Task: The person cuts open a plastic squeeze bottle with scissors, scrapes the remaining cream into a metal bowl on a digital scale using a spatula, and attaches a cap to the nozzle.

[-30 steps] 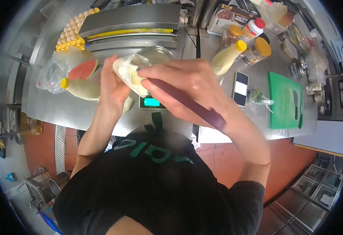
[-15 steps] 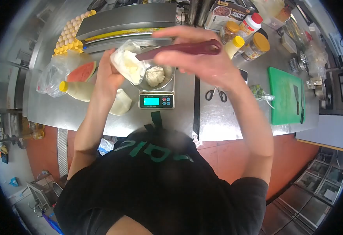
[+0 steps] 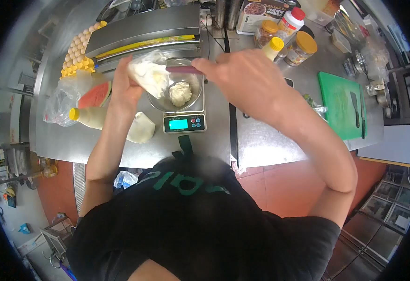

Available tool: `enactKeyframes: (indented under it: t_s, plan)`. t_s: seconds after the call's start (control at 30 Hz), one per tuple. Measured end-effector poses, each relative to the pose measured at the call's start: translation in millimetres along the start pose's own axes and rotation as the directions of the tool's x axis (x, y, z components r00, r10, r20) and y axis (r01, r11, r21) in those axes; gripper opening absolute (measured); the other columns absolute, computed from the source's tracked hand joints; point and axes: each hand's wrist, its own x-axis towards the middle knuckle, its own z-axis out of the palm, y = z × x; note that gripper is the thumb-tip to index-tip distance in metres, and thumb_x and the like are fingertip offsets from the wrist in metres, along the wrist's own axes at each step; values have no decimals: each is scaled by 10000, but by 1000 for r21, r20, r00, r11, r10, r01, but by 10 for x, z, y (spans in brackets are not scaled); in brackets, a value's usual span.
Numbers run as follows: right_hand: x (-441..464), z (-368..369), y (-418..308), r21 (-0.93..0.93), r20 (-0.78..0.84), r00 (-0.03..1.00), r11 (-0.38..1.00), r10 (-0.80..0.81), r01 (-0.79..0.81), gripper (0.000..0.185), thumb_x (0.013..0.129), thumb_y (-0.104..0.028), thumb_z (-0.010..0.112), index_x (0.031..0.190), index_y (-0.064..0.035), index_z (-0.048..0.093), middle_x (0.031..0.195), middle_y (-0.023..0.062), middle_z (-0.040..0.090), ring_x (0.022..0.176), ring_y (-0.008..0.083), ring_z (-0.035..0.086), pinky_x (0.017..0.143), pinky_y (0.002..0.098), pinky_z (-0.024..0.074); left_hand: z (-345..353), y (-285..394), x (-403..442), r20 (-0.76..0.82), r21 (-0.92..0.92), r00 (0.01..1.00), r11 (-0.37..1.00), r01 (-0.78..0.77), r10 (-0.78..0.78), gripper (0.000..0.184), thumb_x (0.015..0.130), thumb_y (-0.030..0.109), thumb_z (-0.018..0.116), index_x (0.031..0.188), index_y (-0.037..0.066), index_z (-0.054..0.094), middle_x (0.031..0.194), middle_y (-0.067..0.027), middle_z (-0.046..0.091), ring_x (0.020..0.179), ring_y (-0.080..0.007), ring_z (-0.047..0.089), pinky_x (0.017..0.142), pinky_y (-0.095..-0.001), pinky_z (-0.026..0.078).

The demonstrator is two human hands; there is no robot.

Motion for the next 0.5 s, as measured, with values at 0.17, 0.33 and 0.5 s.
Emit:
enactKeyframes:
  t_s: [0.17, 0.33, 0.5]
  plan:
    - [-77, 189, 96, -496, -223, 943, 862, -245, 107, 661, 704, -71, 611, 1336, -231, 499, 722, 57, 480, 635, 201, 579, 465, 315, 467, 162, 119, -105, -6, 9, 1000, 1000, -2, 2, 386, 912, 201, 454, 1214, -39, 443, 1208, -203, 537, 1147, -328, 537, 1003, -487, 422]
    - [-101, 844, 210, -255, -322, 945, 967, -60, -25, 731, 741, -35, 607, 1408, -262, 412, 687, 46, 459, 564, 206, 553, 454, 346, 480, 251, 167, -152, 62, -25, 996, 998, -62, 63, 399, 890, 180, 460, 1211, -57, 452, 1208, -215, 543, 1159, -357, 526, 1025, -516, 393]
    - [-139, 1442, -101, 332, -380, 908, 942, 173, -41, 553, 883, -71, 582, 1393, -228, 437, 696, 107, 562, 589, 212, 590, 488, 373, 495, 315, 215, -133, 64, -184, 995, 979, 93, -83, 374, 880, 158, 449, 1207, -18, 494, 1208, -182, 567, 1145, -342, 541, 1014, -502, 407]
